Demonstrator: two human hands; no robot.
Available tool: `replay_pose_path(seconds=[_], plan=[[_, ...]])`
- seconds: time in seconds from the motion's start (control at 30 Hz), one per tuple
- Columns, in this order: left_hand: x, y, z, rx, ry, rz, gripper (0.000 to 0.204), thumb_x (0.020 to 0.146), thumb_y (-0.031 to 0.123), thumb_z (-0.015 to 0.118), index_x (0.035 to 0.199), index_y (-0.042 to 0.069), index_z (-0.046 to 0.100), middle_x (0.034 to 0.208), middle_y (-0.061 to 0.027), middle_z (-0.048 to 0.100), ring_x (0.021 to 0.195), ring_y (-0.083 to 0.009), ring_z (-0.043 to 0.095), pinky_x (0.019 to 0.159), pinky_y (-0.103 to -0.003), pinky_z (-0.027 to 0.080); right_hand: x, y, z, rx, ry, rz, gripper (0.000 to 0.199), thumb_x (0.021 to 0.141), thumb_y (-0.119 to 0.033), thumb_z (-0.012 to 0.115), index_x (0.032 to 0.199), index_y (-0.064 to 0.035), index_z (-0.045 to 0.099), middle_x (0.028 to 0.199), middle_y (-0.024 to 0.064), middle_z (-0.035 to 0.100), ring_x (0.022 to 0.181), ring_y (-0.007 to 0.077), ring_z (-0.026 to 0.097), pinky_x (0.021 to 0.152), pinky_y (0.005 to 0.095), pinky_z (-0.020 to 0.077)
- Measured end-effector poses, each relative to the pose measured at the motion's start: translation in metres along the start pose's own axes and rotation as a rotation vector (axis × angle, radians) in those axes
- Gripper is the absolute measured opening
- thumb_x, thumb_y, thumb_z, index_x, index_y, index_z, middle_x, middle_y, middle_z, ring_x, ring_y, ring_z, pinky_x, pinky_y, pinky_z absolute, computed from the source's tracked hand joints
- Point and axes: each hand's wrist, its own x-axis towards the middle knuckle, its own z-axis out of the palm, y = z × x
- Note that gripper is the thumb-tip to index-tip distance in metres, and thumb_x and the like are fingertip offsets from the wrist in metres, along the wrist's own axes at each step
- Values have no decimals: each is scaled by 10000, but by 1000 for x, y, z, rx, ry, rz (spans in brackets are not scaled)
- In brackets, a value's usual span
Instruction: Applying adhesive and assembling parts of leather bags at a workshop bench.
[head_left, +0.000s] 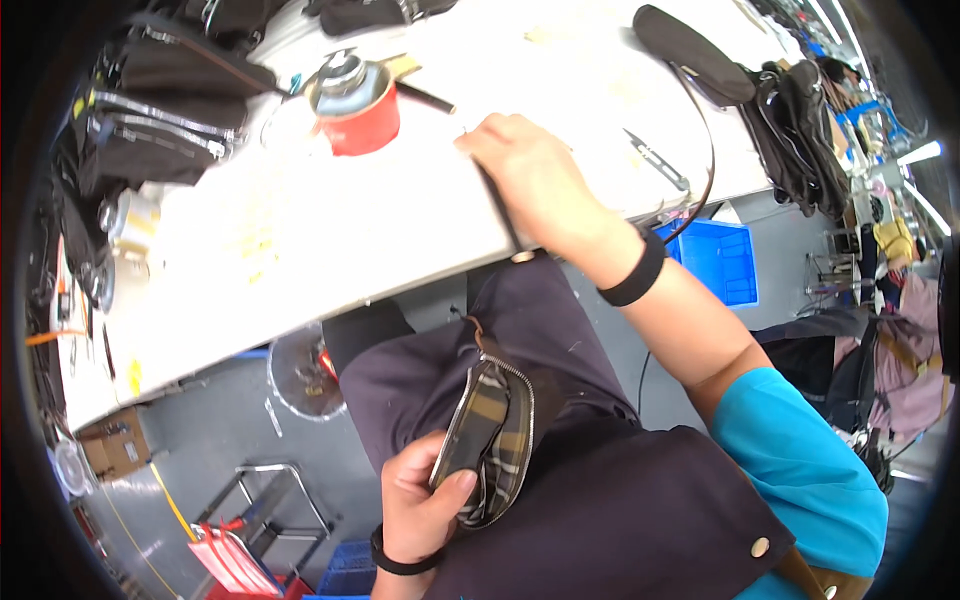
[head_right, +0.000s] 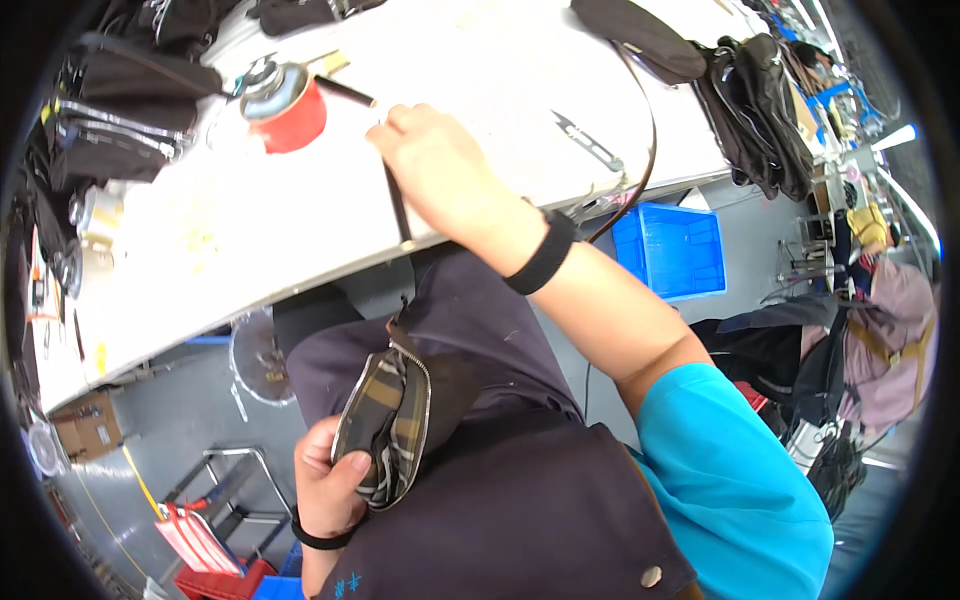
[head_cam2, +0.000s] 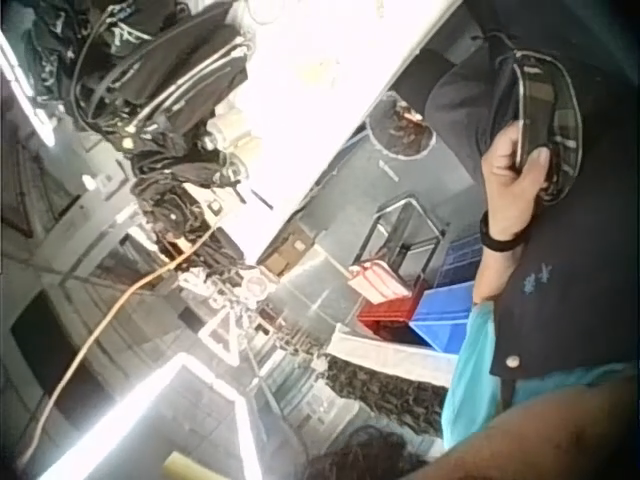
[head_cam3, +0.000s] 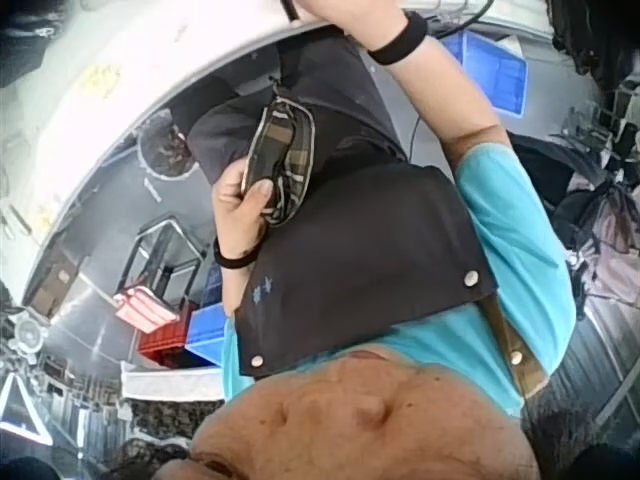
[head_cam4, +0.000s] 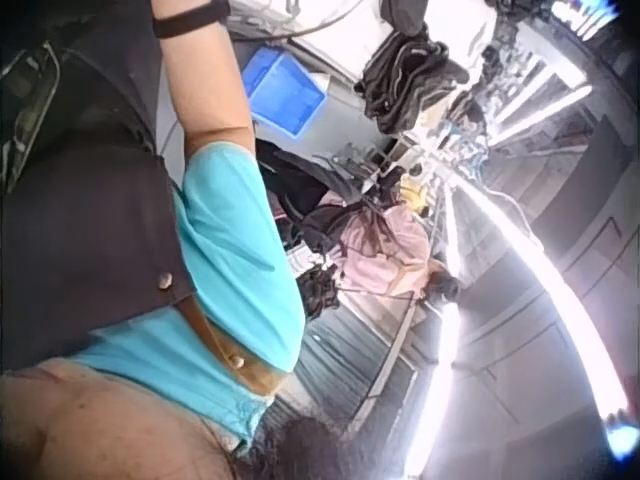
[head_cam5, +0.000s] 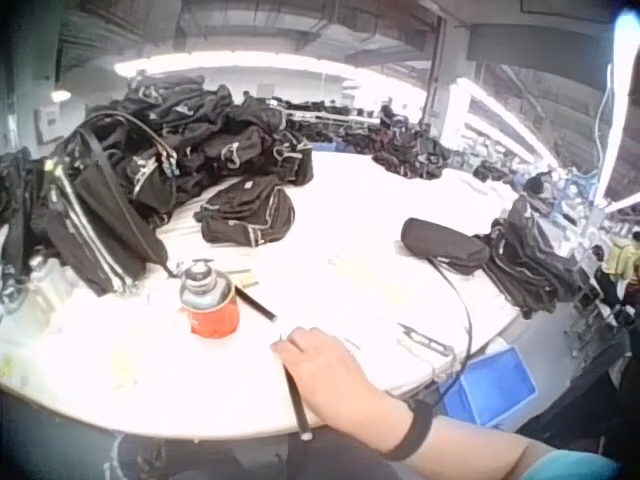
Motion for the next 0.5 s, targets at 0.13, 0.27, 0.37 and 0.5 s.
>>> replay_pose_path(seconds=[0.13, 0.27, 0.37, 0.5], plan=[[0, -1, -2, -24, 19, -19, 282, 791, -23, 631, 1067, -63, 594, 967, -79, 632, 871, -120, 592, 796, -253, 456, -10, -3, -15, -51, -51, 87, 333, 760, -23, 568, 1090, -36, 614, 978, 151, 588, 930, 327, 550, 807, 393, 458], [5, 0, 1, 12, -11, -19, 275, 801, -9, 627, 1069, -62, 591, 965, -79, 630, 865, -116, 590, 791, -249, 456, -29, 24, -45, -216, -2, 398, 349, 784, -97, 636, 1122, -17, 606, 1008, 156, 574, 936, 336, 543, 811, 391, 453], [6, 1, 4, 37, -27, -38, 253, 812, -3, 620, 1059, -52, 595, 958, -72, 627, 849, -107, 582, 778, -237, 448, -39, 41, -48, -176, -56, 371, 362, 782, -202, 686, 1061, 17, 616, 951, 157, 565, 906, 322, 547, 787, 408, 451], [6, 2, 6, 87, -33, -27, 233, 822, 0, 613, 1051, -43, 598, 945, -62, 623, 836, -97, 574, 768, -228, 441, -37, 30, -45, -36, -45, 339, 383, 765, -230, 712, 1028, 31, 612, 937, 172, 558, 905, 334, 546, 801, 403, 449]])
